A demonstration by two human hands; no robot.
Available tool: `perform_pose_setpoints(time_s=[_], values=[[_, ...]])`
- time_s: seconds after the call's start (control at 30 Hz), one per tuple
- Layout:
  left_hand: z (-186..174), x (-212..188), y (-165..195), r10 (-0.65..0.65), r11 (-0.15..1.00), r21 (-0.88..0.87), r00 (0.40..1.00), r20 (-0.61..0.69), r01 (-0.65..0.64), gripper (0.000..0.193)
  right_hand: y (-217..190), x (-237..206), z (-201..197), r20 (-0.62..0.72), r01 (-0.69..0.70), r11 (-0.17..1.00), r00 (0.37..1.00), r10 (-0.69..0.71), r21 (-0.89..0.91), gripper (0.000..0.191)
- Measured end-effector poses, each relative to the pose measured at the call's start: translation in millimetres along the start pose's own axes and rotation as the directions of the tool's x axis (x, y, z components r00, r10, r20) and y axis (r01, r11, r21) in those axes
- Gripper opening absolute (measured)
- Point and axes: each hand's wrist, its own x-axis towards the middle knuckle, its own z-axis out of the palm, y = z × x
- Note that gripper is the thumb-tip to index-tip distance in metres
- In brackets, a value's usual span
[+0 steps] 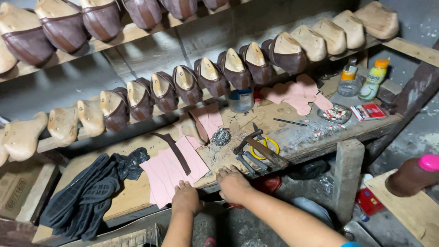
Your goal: The person assembles a slipper by hammering a strap onto a wooden shoe form, then cuts a rubber sole with scissors. The finished slipper is placed on a shelf with other completed units.
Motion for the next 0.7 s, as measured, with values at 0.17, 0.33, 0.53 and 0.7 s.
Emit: perform_pose_setpoints(time_s=[0.17,0.33,0.53,0.7], values=[[-2,1,2,-0.048,0.996,-0.076,0.999,0.011,0.049,0.095,4,-7,2,-0.024,-0.013,1.000,1.000,0.013,0.000,0.067],[3,3,12,-0.106,0.989,-0.099,0.994,0.030,0.109,0.104,18,-13,0,0.015,-0.063,0.989,0.998,0.062,0.130,0.064],[9,10,20,-0.109,0.992,-0.066,0.994,0.010,0.109,0.106,22,-20,5,0.019,-0.108,0.986,0.994,0.107,0.128,0.069],[14,19,23,-0.045,0.998,0.044,0.999,-0.025,0.046,0.107,27,-22,12,0.044,-0.151,0.980,0.988,0.147,0.133,0.064]])
